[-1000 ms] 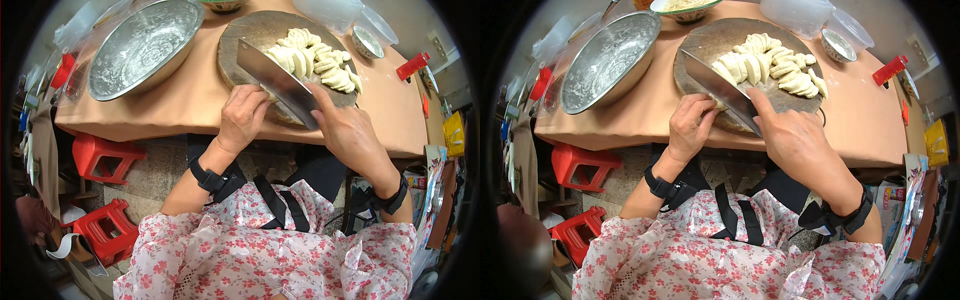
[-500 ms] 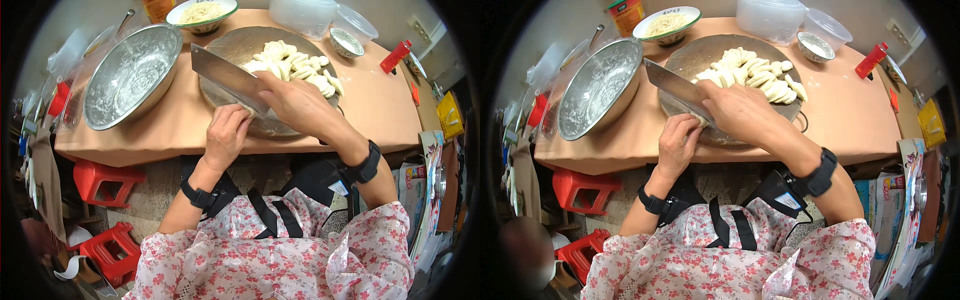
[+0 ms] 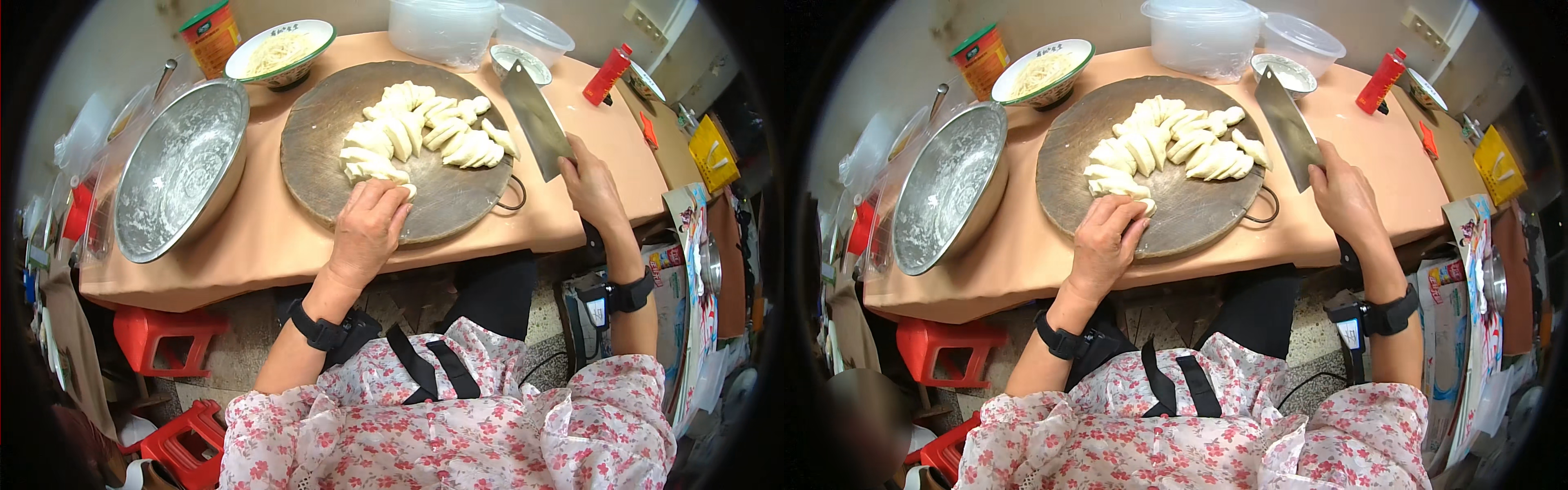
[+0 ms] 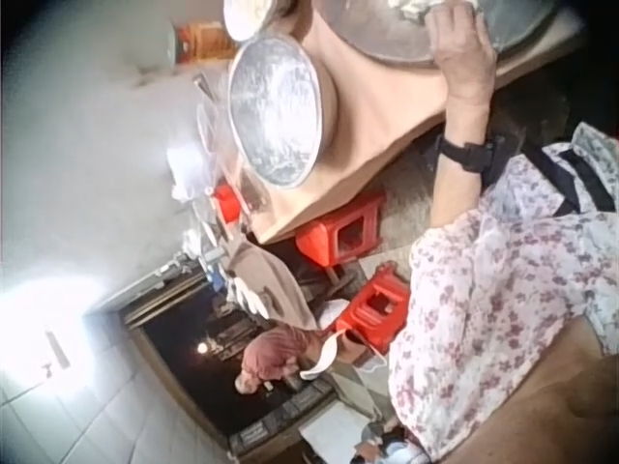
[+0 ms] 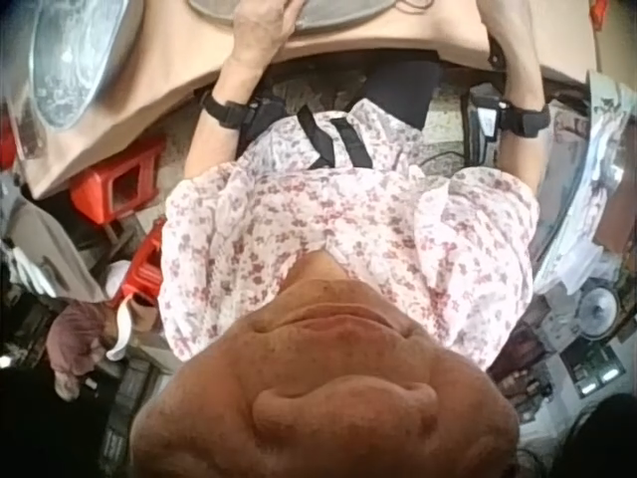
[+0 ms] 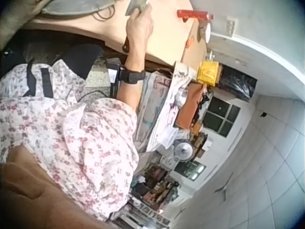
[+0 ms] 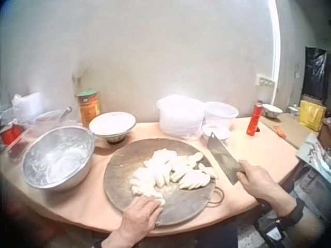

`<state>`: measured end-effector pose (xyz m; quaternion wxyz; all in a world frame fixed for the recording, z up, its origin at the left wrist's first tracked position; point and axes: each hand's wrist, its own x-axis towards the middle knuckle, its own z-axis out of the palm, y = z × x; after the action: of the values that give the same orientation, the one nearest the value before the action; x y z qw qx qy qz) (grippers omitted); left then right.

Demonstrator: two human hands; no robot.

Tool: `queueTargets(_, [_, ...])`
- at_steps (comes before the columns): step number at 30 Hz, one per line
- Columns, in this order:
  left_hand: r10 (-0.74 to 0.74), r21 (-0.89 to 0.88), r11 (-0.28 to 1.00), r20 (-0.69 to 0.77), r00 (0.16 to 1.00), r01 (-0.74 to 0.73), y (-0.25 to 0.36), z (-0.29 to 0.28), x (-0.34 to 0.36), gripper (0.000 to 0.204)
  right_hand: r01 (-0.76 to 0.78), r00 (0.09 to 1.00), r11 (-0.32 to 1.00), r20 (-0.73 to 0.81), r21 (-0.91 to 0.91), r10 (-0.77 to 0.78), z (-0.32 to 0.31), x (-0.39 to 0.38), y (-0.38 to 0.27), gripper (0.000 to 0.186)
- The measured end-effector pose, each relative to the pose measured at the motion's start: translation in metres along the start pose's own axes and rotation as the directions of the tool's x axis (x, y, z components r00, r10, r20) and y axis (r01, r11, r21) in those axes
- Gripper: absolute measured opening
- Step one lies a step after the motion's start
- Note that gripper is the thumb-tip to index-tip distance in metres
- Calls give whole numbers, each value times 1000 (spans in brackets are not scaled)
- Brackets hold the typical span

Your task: Cutting and kneading dough on a wooden board.

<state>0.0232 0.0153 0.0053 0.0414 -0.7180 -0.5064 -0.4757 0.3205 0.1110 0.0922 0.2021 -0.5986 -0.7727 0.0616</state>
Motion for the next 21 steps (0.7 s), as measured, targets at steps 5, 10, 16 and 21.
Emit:
queueTargets(5, [19, -42, 999, 49, 999, -17, -2, 1, 1, 23, 78, 997, 991, 20, -110, -76, 15, 9, -4, 39])
queueTargets(10, [36, -67, 997, 63, 997, -32, -6, 0, -1, 24, 103, 987, 977, 139, -186, -77, 9, 8, -27, 40])
queueTargets(16, [-6, -87, 996, -16, 1000, 4, -3, 2, -2, 22, 198, 968, 979, 168, -40, -189, 8, 0, -54, 42])
queueTargets(21, [-3, -100, 995, -18, 1000, 1, -6, 2, -4, 24, 159, 952, 986, 258, 52, -167, 7, -6, -77, 43])
